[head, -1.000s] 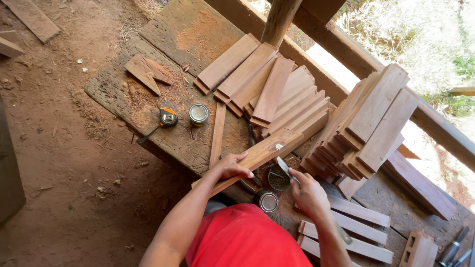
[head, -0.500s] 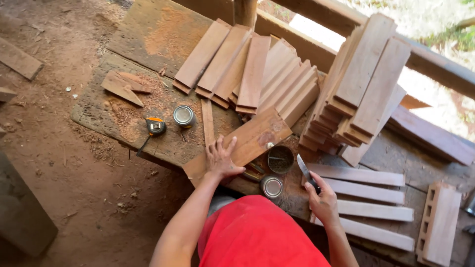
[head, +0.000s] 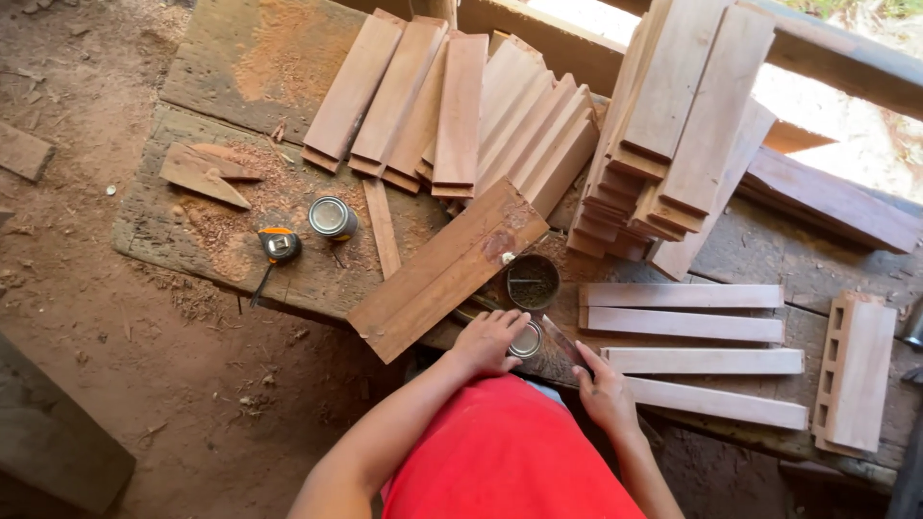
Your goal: Apply wood filler to holes and imperfections in wooden planks using a small spatula.
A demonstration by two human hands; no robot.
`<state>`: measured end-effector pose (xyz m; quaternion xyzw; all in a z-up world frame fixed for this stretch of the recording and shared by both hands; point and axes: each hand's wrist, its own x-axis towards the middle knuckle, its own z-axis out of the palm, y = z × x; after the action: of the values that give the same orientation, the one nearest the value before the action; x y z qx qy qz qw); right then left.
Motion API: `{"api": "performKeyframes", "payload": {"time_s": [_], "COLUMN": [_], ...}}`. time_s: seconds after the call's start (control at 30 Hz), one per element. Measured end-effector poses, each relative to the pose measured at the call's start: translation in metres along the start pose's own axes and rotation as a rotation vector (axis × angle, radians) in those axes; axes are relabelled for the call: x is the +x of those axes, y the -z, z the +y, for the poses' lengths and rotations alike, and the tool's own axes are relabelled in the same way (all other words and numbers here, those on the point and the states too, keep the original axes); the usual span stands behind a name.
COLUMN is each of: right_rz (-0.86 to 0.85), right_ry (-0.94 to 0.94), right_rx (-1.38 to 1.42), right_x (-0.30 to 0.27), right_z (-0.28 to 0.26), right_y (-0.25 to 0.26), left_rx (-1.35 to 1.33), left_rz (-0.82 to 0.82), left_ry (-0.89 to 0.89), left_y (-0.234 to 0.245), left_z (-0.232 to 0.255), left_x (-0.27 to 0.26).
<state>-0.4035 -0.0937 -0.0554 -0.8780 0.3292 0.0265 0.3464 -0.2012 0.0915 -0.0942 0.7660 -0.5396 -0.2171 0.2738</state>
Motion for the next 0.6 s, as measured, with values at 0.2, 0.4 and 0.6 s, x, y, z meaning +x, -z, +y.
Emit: {"api": "performKeyframes", "payload": {"time_s": [0.2,0.4,0.6], "right_rz": [-0.012,-0.064,-0.049], "right_ry": [-0.062,-0.141,-0.114], "right_rx": [-0.293,-0.313,-0.327], "right_x": [-0.023,-0.030,-0.034], "right_z": [0.002,-0.012,-0.022], "right_y": [0.006,0.011,0.014], "left_rx": [-0.140,-0.101,-0.121], "left_rz": [-0.052,-0.032,-0.043], "left_ry": [0.120,0.119,0.127], "left_y": [0.017,0.004,0.005], "left_z": [0.017,0.015,0.013], "left_x": [-0.002,0.000,-0.002]}}
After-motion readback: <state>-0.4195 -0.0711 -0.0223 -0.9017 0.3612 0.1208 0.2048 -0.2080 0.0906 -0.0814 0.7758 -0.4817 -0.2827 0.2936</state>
